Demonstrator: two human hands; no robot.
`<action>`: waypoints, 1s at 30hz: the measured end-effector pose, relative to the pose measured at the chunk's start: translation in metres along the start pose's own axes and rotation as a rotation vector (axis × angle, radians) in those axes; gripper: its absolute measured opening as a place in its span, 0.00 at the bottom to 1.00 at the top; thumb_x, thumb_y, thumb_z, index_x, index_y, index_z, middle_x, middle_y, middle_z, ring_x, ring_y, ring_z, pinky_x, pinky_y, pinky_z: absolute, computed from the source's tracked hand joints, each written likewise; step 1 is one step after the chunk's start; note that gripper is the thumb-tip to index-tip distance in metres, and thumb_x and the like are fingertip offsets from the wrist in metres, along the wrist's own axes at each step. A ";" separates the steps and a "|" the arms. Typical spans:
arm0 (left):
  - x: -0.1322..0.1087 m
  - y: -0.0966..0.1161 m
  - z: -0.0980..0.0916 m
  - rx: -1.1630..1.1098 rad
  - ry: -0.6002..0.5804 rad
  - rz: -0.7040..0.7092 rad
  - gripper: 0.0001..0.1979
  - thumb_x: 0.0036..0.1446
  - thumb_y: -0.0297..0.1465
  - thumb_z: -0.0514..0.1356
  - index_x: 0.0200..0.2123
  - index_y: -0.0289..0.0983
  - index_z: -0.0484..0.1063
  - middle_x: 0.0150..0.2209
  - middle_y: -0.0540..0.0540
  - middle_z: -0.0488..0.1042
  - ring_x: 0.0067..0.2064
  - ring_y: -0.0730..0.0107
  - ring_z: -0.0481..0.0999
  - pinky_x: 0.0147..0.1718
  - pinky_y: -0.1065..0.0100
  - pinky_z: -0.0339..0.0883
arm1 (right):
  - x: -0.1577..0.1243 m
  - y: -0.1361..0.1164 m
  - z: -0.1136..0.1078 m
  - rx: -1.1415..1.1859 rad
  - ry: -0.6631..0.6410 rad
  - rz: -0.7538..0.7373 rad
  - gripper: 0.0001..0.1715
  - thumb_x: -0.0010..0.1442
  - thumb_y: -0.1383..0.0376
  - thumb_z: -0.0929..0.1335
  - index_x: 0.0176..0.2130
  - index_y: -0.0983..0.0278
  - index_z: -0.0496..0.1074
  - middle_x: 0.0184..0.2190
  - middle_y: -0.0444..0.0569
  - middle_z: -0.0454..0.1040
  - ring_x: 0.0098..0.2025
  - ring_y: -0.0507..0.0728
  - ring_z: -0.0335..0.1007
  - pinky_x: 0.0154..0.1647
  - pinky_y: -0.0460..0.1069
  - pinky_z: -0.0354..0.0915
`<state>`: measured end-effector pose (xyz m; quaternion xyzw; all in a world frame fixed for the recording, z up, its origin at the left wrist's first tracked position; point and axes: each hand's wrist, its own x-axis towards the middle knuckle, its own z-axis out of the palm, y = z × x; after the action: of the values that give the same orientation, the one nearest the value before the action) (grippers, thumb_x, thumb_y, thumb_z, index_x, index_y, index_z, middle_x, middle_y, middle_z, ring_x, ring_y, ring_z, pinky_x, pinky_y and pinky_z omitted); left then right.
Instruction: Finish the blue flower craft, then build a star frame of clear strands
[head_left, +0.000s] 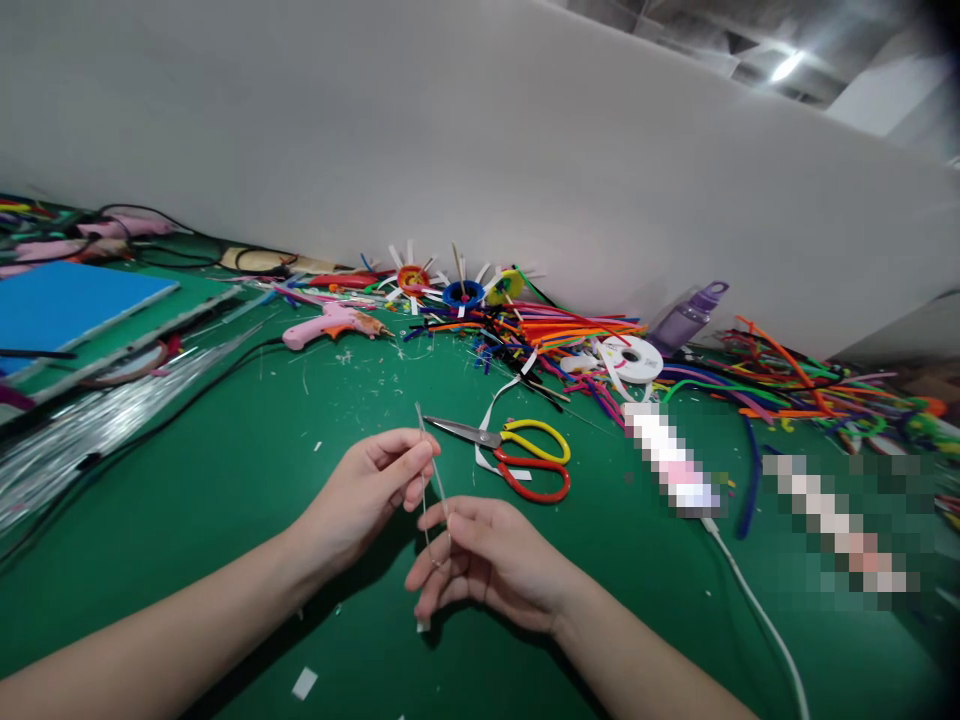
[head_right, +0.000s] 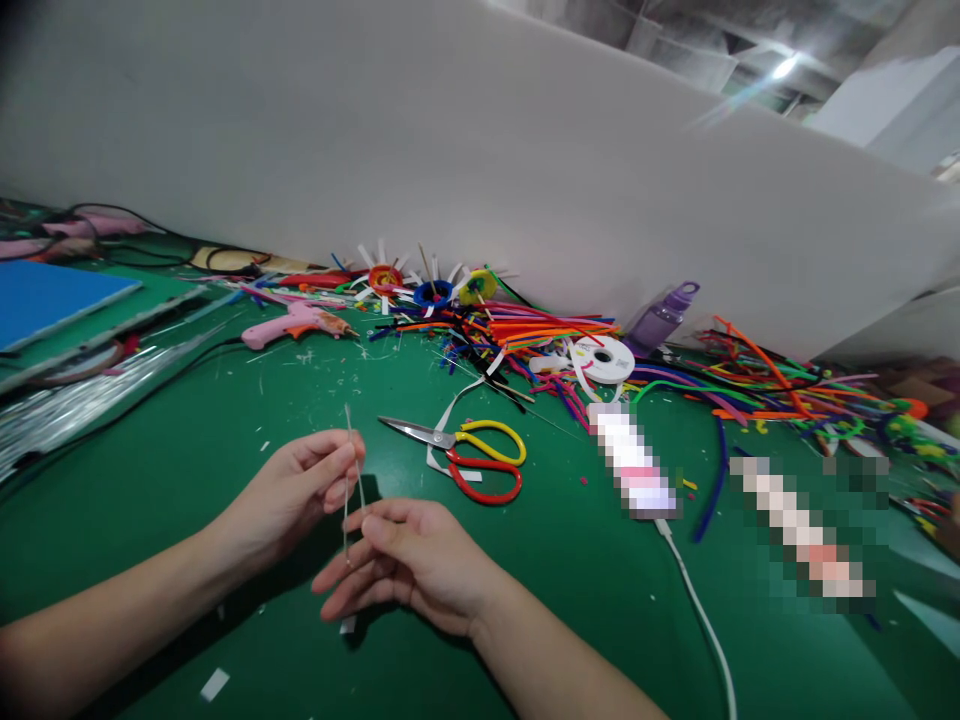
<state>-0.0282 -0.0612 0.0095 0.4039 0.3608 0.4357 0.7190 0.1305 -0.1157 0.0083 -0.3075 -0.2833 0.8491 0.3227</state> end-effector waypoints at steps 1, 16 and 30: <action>0.000 0.000 0.000 -0.002 -0.013 -0.009 0.13 0.50 0.38 0.66 0.29 0.34 0.71 0.19 0.56 0.64 0.19 0.85 0.58 0.18 0.80 0.53 | 0.000 0.001 0.000 0.003 -0.035 0.025 0.22 0.55 0.53 0.69 0.40 0.68 0.70 0.30 0.52 0.78 0.28 0.53 0.76 0.33 0.47 0.68; -0.003 -0.003 0.002 -0.053 0.029 -0.009 0.12 0.48 0.37 0.67 0.29 0.34 0.72 0.20 0.55 0.66 0.19 0.86 0.59 0.18 0.82 0.53 | 0.006 0.008 -0.009 0.020 -0.018 0.052 0.31 0.43 0.49 0.75 0.34 0.74 0.74 0.27 0.53 0.77 0.24 0.53 0.75 0.27 0.46 0.69; -0.002 -0.006 0.002 -0.100 0.030 -0.007 0.12 0.50 0.37 0.67 0.30 0.34 0.73 0.19 0.56 0.65 0.19 0.87 0.58 0.19 0.84 0.54 | 0.006 0.006 -0.009 0.033 0.010 0.029 0.28 0.42 0.51 0.76 0.31 0.73 0.74 0.25 0.52 0.77 0.21 0.52 0.75 0.24 0.45 0.69</action>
<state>-0.0255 -0.0646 0.0054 0.3594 0.3506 0.4565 0.7345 0.1309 -0.1128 -0.0038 -0.3102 -0.2631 0.8568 0.3169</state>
